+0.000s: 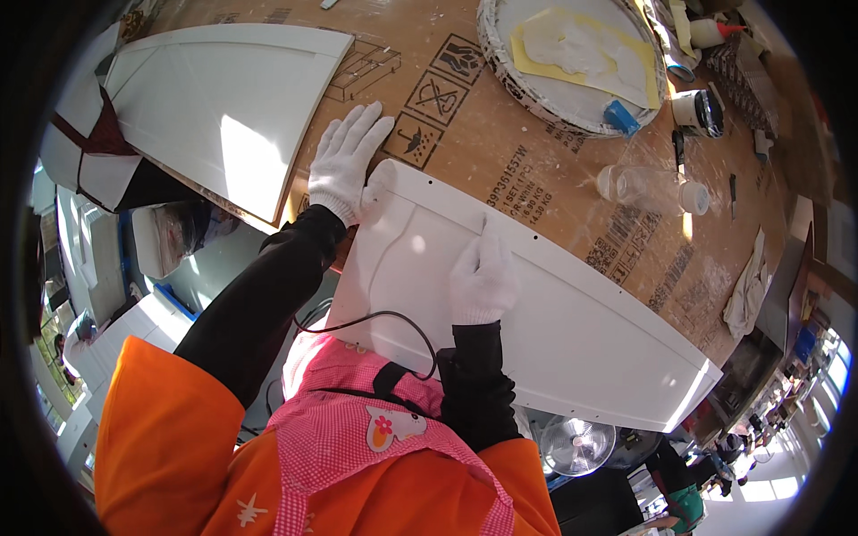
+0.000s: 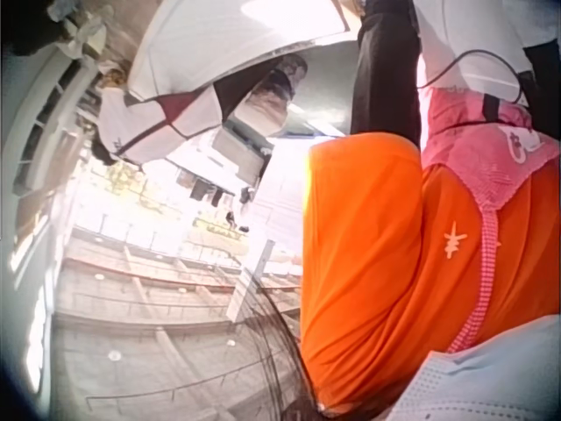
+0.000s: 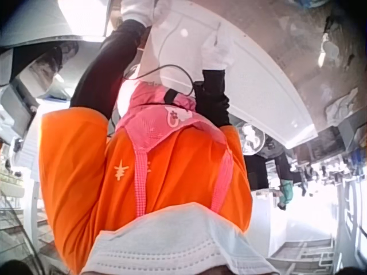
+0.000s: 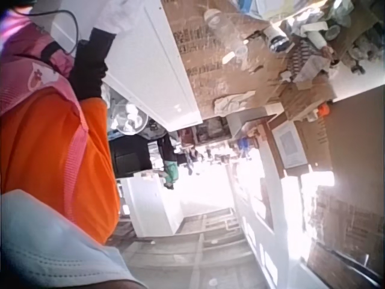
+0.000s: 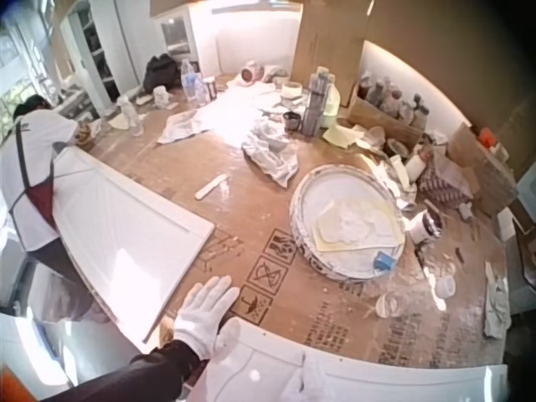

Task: Inspecting and cleaning white furniture panels at a workbench.

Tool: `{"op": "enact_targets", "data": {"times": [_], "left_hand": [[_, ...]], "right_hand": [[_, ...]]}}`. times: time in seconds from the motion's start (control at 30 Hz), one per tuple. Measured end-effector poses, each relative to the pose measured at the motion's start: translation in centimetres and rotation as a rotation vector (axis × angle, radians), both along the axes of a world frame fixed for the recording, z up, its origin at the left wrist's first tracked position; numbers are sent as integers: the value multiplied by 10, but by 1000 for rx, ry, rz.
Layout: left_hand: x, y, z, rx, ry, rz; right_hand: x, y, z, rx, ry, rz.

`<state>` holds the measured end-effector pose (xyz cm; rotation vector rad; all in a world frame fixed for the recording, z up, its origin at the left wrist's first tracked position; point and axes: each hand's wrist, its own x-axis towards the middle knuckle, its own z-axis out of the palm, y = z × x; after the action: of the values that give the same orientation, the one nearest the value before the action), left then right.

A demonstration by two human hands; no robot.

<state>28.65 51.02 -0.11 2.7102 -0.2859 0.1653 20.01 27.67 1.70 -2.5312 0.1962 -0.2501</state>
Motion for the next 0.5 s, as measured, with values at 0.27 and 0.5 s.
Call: {"op": "enact_targets", "data": {"times": [0.27,0.5], "left_hand": [[0,1,0,-5,-2,-5],[0,2,0,-1,10,-8]], "right_hand": [[3,-1,2,-25,-30,10],[-1,0,-1,-84,144,-4]]}}
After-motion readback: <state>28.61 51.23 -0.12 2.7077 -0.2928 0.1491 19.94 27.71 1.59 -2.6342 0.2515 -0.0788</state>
